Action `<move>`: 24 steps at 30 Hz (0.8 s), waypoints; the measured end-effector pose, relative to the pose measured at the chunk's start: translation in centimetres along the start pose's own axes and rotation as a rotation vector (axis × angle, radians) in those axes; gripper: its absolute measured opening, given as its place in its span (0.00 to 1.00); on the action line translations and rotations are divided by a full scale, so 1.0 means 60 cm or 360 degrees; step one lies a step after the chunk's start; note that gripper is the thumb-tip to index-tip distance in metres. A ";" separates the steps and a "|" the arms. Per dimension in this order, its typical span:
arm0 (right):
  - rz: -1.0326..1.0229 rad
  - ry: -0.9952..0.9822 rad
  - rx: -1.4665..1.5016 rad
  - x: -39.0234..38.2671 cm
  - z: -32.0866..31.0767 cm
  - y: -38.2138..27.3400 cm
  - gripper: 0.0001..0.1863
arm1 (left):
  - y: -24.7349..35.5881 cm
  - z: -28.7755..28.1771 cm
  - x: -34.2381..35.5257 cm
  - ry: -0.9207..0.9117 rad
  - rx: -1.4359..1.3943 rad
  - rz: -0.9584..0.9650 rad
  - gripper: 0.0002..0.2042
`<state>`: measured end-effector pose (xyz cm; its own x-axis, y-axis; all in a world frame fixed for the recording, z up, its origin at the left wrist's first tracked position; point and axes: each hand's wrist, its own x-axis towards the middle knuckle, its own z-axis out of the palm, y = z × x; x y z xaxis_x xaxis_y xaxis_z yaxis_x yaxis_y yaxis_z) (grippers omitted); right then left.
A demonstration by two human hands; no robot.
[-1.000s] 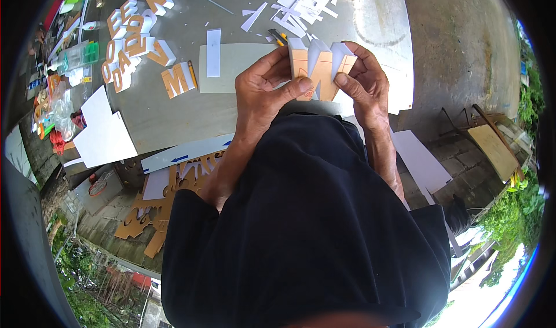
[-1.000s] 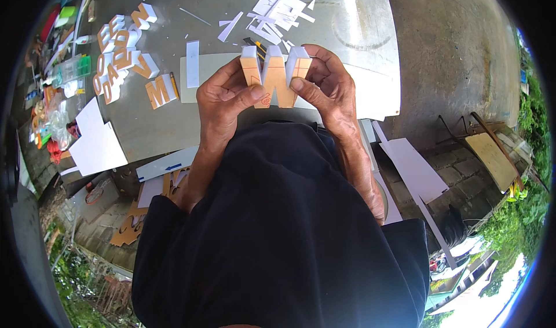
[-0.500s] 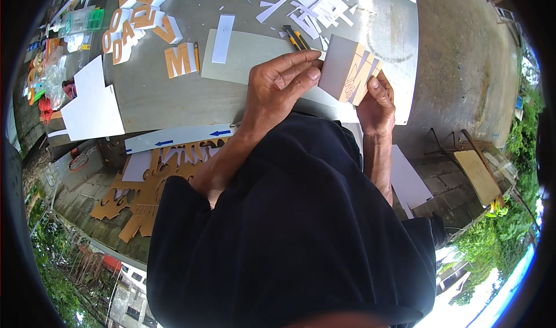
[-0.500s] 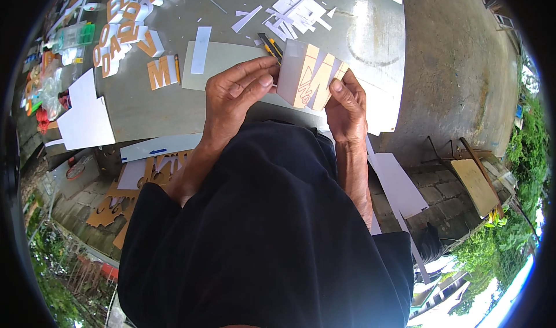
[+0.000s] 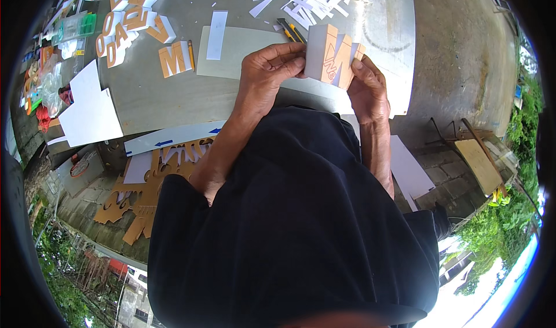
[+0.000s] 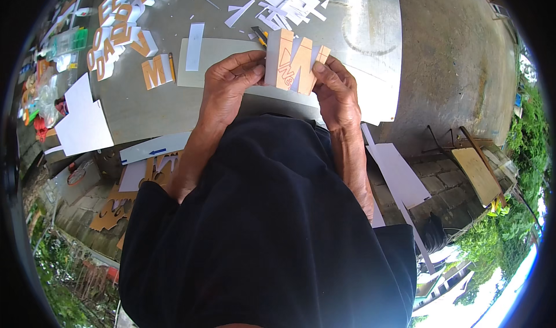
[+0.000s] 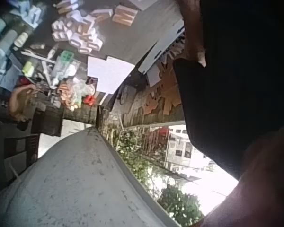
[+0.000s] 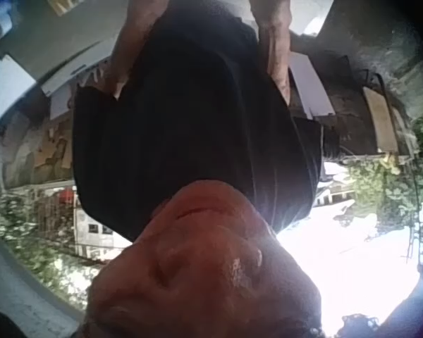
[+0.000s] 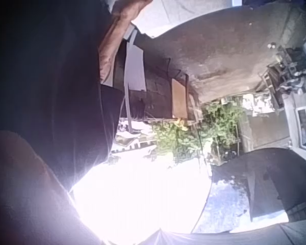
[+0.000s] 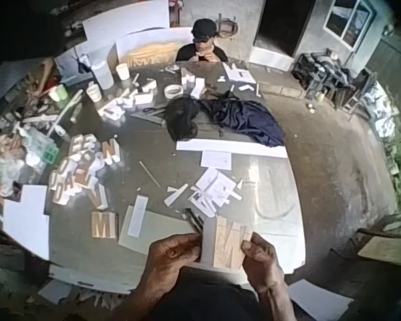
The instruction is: Cutting and assembling 3D foam letters for signs.
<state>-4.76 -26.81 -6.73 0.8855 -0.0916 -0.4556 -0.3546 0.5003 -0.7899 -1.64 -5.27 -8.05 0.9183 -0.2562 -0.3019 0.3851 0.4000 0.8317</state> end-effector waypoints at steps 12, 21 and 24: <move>-0.0143 -0.0100 -0.0417 0.014 0.033 0.017 0.30 | 0.009 -0.013 0.005 -0.0009 0.0123 -0.0109 0.28; -0.0189 -0.0401 -0.0639 0.028 0.069 0.021 0.31 | 0.028 -0.041 -0.025 0.0082 0.0113 0.0009 0.30; -0.0192 -0.0471 -0.0622 0.031 0.079 0.019 0.30 | 0.028 -0.050 -0.029 0.0116 0.0097 0.0035 0.31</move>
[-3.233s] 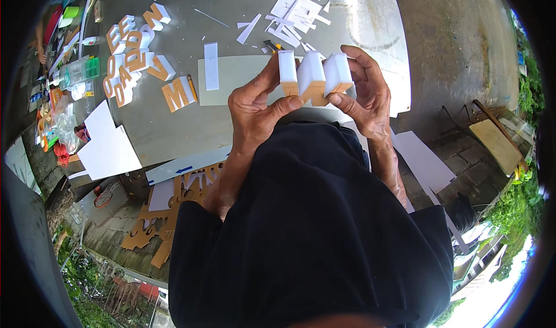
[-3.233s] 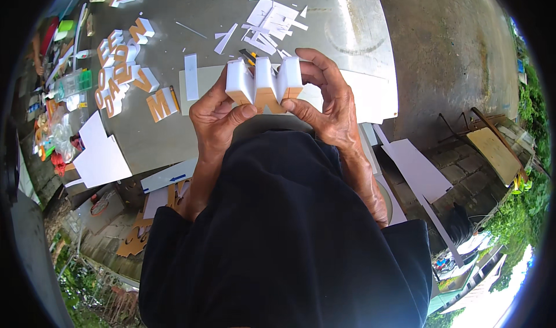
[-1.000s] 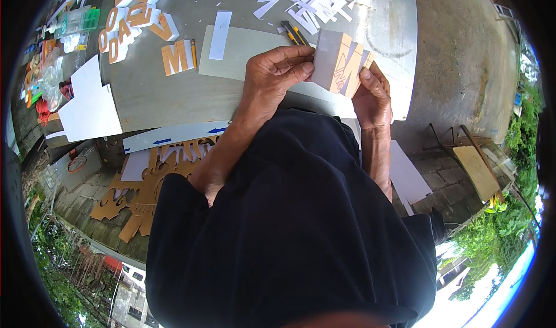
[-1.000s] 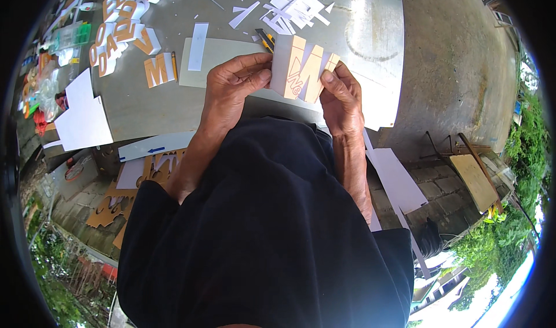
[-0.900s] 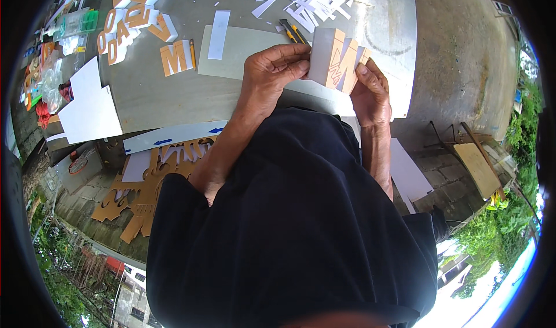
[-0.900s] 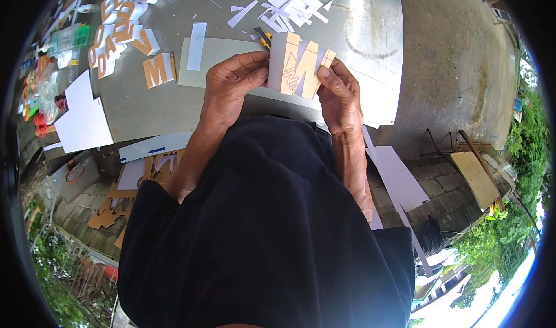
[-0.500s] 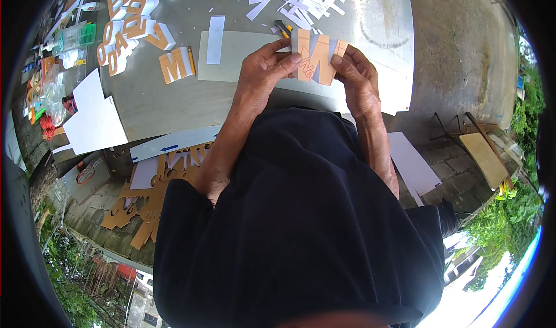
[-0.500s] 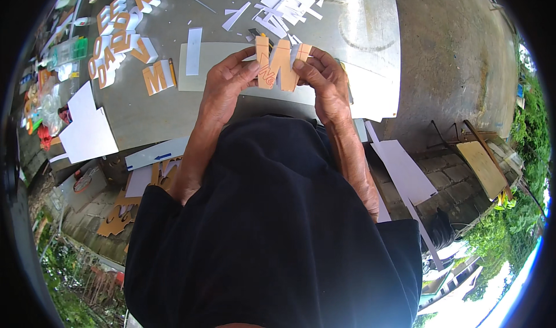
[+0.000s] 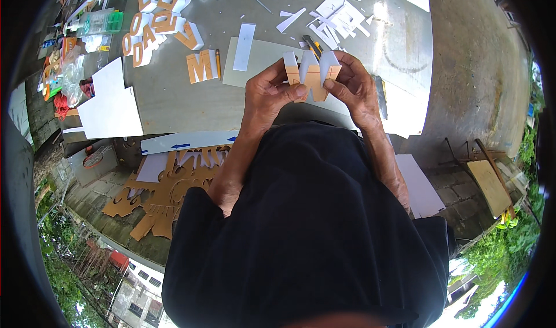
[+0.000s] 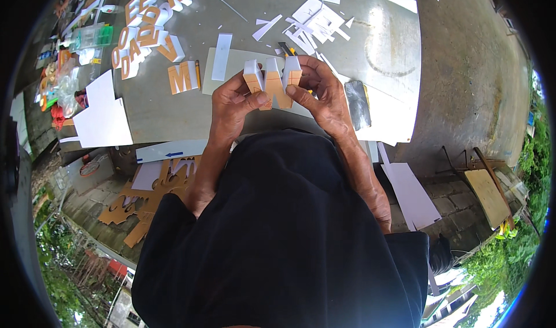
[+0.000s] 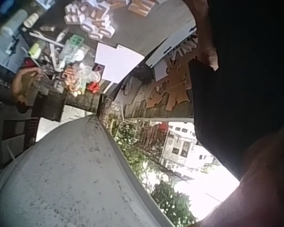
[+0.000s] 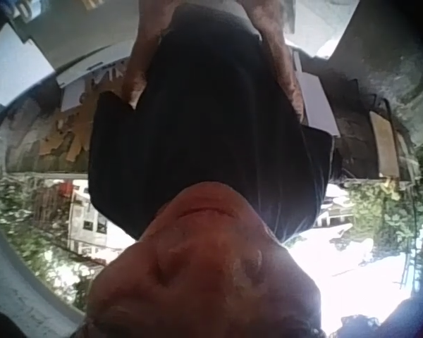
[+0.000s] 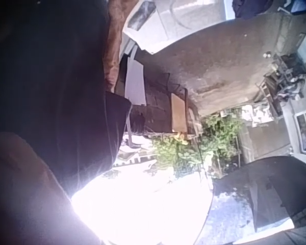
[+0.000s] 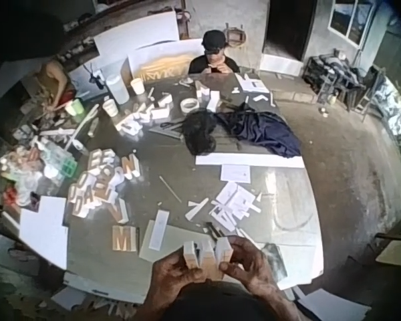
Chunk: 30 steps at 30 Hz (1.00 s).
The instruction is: Cutting and assembling 3D foam letters for signs.
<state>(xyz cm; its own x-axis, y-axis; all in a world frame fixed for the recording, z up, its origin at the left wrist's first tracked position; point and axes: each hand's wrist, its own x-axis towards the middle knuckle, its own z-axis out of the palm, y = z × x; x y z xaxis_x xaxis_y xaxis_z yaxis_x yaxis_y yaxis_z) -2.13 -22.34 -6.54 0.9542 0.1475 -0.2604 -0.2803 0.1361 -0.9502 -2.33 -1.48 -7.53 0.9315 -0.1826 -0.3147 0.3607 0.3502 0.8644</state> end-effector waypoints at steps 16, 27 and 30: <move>0.0207 -0.0085 -0.0203 0.041 0.017 0.048 0.35 | -0.055 -0.045 0.007 0.0249 -0.0069 0.0048 0.31; 0.0531 -0.0040 -0.0234 0.103 0.011 0.087 0.27 | -0.144 -0.133 -0.023 0.0770 -0.0277 -0.0067 0.17; 0.0467 0.0038 -0.0309 0.168 0.013 0.083 0.27 | -0.133 -0.148 -0.034 0.0912 -0.0215 -0.0082 0.15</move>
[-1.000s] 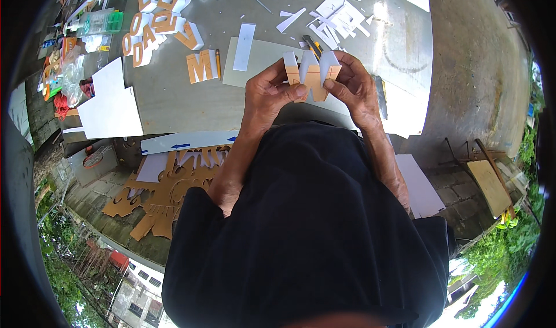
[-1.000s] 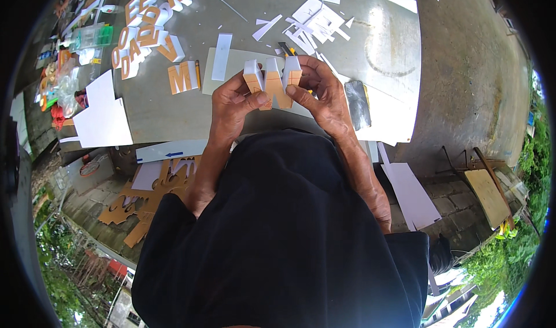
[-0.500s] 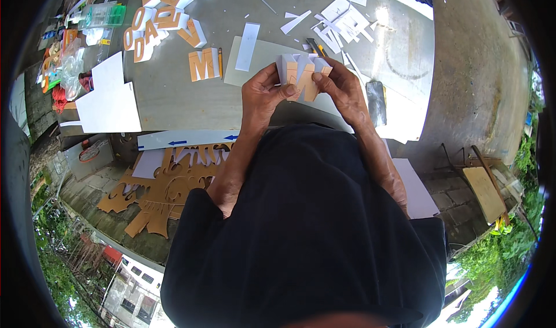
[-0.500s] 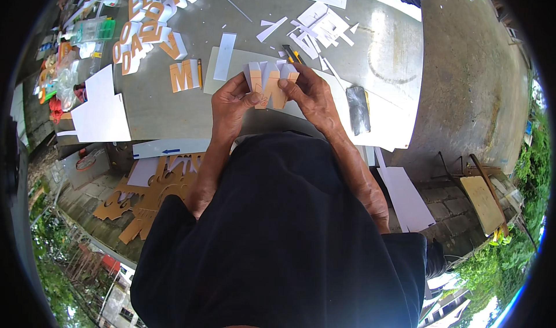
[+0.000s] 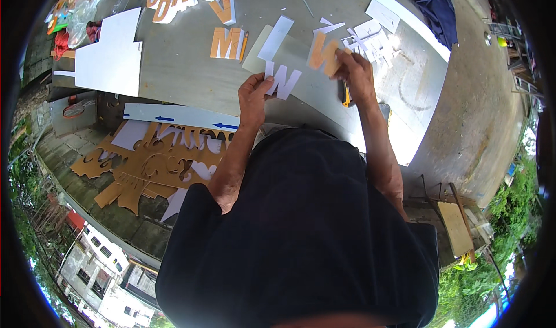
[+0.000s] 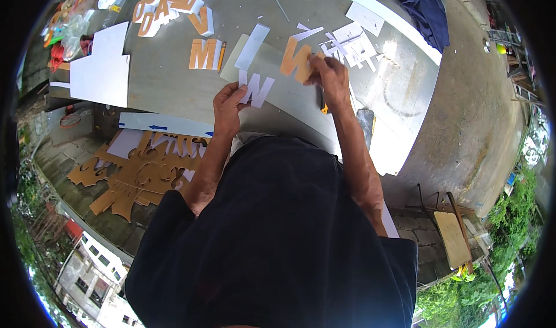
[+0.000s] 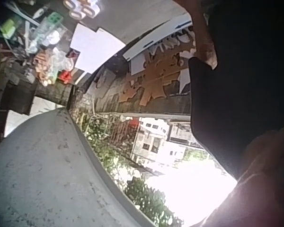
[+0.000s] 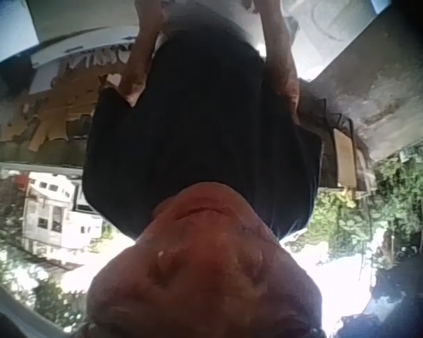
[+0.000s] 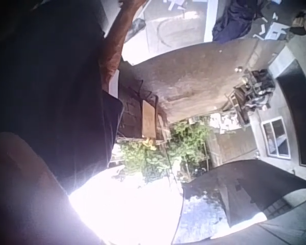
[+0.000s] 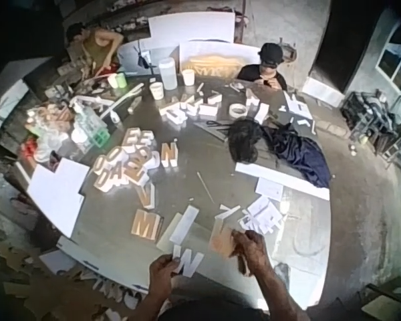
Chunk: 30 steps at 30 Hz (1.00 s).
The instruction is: Cutting and assembling 3D foam letters for signs.
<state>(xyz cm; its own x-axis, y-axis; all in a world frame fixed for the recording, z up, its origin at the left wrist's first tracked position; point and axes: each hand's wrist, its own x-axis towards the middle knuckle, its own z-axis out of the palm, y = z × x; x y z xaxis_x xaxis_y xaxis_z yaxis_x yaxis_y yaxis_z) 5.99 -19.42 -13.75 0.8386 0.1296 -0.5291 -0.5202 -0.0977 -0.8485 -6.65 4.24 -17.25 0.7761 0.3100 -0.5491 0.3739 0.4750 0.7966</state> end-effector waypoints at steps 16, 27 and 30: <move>-0.0524 0.0309 -0.0855 0.187 0.048 -0.075 0.28 | 0.066 -0.011 -0.049 0.0170 -0.0246 0.0287 0.16; -0.0678 0.0493 -0.0701 -0.058 -0.082 0.051 0.13 | 0.071 0.017 -0.058 -0.0106 -0.0436 0.0056 0.14; -0.0577 0.0567 -0.0775 -0.088 -0.121 0.081 0.14 | 0.056 0.025 -0.045 -0.0242 -0.0360 0.0006 0.15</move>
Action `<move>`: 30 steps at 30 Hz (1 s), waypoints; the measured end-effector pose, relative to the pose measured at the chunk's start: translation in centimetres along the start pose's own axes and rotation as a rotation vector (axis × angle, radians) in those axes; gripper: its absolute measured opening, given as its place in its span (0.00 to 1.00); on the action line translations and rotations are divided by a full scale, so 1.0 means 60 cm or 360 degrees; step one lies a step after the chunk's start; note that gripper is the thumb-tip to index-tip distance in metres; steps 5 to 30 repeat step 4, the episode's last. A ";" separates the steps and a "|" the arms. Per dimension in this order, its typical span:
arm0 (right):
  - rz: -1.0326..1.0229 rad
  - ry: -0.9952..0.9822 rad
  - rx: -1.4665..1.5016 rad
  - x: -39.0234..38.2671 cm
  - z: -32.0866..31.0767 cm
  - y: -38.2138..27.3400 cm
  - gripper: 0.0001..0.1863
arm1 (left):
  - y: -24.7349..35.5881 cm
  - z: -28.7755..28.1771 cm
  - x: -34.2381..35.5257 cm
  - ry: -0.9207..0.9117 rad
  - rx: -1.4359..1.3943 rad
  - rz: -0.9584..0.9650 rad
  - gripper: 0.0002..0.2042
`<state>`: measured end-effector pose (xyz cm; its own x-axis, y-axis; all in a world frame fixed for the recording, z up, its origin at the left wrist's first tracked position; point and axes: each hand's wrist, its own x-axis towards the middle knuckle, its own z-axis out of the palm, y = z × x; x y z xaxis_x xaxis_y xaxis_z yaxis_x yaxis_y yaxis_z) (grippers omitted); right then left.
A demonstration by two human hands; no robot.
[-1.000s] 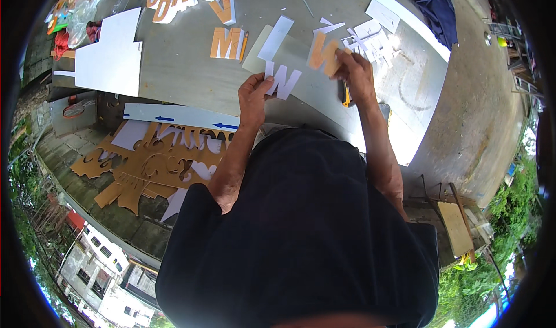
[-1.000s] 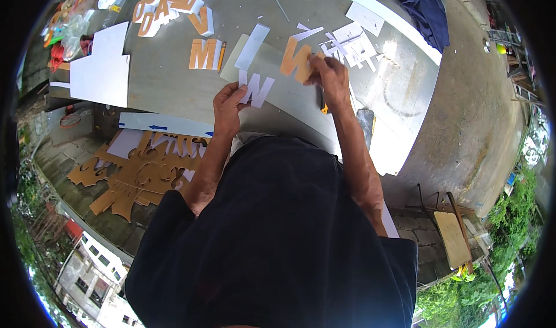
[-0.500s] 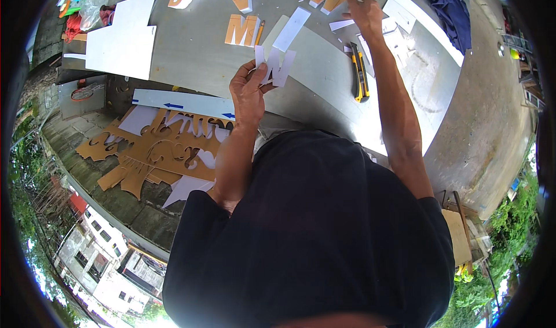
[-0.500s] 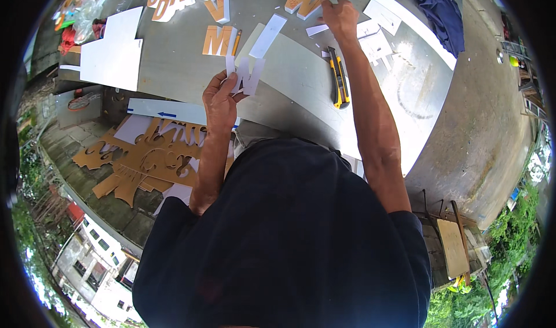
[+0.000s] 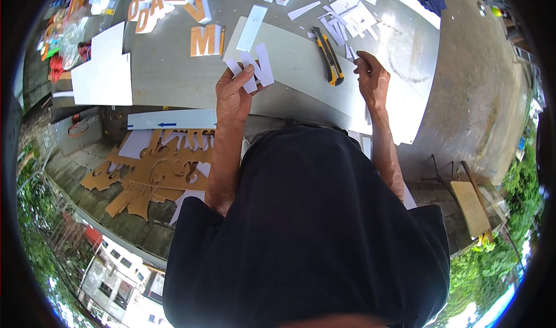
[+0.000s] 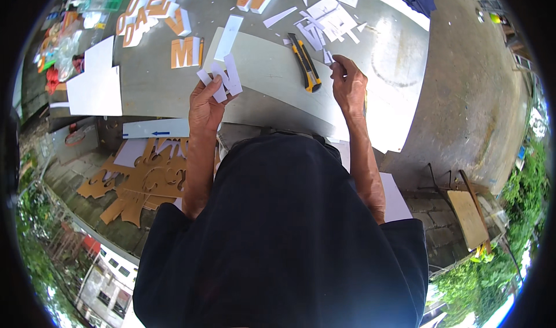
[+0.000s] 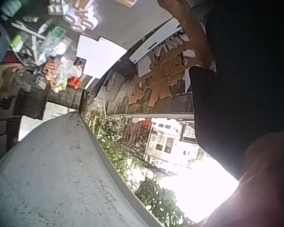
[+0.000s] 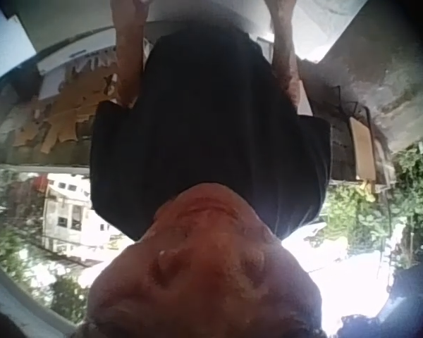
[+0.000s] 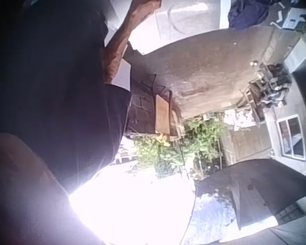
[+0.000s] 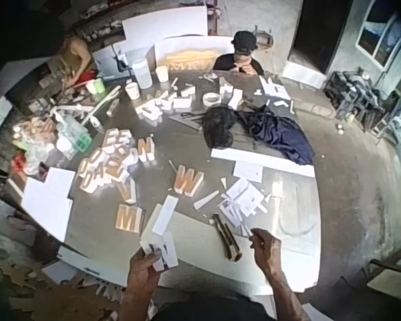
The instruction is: Cutting and assembling 3D foam letters for signs.
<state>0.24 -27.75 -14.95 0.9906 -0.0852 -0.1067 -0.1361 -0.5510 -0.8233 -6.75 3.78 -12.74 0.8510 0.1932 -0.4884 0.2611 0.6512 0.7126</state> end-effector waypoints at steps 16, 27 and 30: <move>0.0065 0.0102 -0.0188 -0.017 -0.030 0.019 0.15 | -0.027 -0.008 0.029 -0.0150 0.0075 -0.0071 0.24; 0.0065 0.0102 -0.0188 -0.017 -0.030 0.019 0.15 | -0.027 -0.008 0.029 -0.0150 0.0075 -0.0071 0.24; 0.0065 0.0102 -0.0188 -0.017 -0.030 0.019 0.15 | -0.027 -0.008 0.029 -0.0150 0.0075 -0.0071 0.24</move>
